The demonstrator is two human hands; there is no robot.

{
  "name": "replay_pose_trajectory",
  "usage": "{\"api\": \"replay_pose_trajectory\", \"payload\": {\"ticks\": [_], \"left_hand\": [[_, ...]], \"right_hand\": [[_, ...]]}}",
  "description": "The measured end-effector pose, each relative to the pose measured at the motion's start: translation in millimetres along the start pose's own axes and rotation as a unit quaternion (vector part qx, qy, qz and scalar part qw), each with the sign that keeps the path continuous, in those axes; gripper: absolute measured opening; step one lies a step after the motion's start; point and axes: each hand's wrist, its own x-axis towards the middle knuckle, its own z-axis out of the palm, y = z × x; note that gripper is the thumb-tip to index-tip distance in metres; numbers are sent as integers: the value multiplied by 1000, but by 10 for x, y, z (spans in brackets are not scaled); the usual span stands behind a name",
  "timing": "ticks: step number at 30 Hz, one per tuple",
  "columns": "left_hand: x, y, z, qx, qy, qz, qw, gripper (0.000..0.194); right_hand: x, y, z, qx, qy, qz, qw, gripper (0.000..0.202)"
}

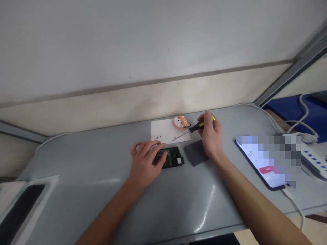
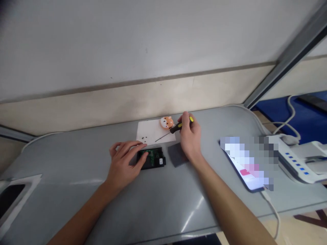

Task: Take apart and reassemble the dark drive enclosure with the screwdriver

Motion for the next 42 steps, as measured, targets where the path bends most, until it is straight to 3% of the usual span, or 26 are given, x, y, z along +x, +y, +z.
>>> {"api": "replay_pose_trajectory", "payload": {"ticks": [10,23,26,32,36,37,40,42], "left_hand": [[-27,12,28,-19,-34,-42,998,8],[-7,19,4,-57,-35,-14,998,11],[-5,39,-8,-62,-42,-24,997,12],[-34,45,4,-102,-64,-71,990,15],[-57,15,23,-113,-88,-69,987,12],[-62,12,24,-111,-103,-69,986,15],[-77,7,27,-94,-169,-55,980,63],[-92,0,39,-83,-208,-34,974,81]], "right_hand": [[-165,-74,53,26,-44,15,999,49],[-238,-124,67,9,-71,-8,997,51],[-266,-138,45,4,-82,-49,995,48],[-380,-166,-16,0,-93,-234,968,20],[-410,-180,-27,-37,-92,-275,956,17],[-410,-181,-26,-45,-85,-276,956,18],[-399,-176,-21,-69,-70,-265,959,19],[-392,-163,-19,-89,-84,-249,961,18]]}}
